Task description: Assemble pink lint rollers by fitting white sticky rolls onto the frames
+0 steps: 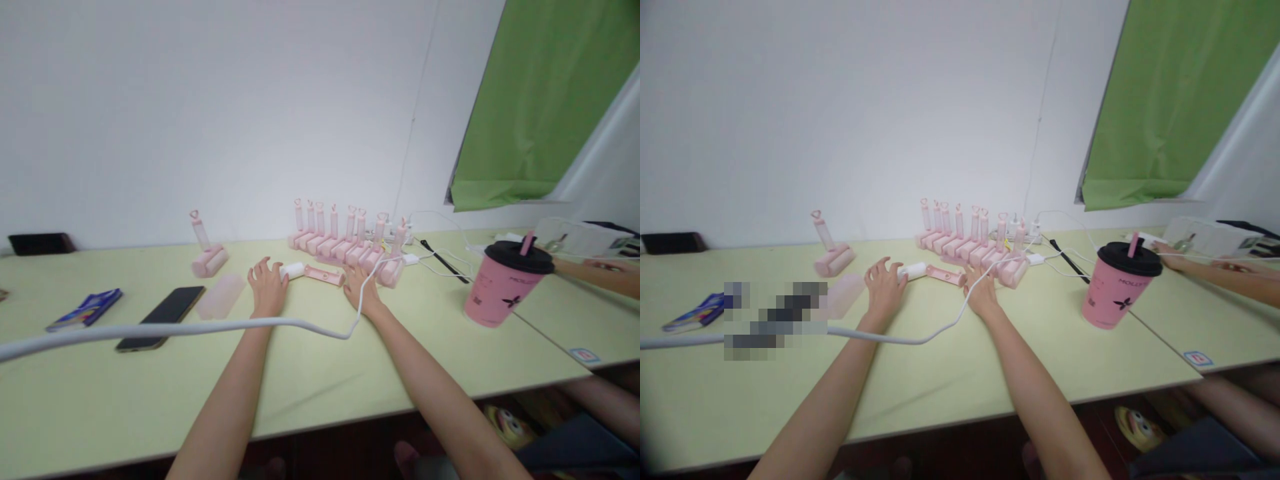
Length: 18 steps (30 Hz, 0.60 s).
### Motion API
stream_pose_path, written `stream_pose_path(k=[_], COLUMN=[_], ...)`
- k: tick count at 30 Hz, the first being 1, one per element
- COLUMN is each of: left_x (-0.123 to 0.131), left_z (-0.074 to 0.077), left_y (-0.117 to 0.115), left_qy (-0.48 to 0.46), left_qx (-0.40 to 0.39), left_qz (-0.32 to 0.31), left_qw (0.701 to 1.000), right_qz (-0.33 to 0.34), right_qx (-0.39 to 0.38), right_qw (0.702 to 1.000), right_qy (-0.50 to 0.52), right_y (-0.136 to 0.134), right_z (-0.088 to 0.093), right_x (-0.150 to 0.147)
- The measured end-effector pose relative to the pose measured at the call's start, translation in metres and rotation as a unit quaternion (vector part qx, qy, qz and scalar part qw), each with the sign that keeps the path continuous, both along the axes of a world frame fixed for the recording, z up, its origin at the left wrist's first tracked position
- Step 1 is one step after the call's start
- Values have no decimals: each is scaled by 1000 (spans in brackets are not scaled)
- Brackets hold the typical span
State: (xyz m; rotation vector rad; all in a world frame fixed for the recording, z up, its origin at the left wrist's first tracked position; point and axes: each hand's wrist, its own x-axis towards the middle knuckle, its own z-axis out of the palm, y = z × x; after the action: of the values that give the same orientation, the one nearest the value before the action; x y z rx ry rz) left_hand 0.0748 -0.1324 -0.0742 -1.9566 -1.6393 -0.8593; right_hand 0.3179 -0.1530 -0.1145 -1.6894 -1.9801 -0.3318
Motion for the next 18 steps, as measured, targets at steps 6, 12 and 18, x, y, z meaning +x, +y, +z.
stream_pose_path(k=[6,12,18], left_x=[-3,-6,-8], left_z=[2,2,-2], left_y=[1,4,7], left_qy=[-34,-62,-87], left_qx=[-6,-5,-2], left_qz=[-8,-8,-5], left_qw=[999,998,996], right_qz=[3,-23,-11], right_qx=[-43,-40,-54], right_qw=[999,998,994], right_qy=[11,-34,-94], right_y=[13,24,38], right_z=[-6,3,23], right_x=[-1,-10,-23])
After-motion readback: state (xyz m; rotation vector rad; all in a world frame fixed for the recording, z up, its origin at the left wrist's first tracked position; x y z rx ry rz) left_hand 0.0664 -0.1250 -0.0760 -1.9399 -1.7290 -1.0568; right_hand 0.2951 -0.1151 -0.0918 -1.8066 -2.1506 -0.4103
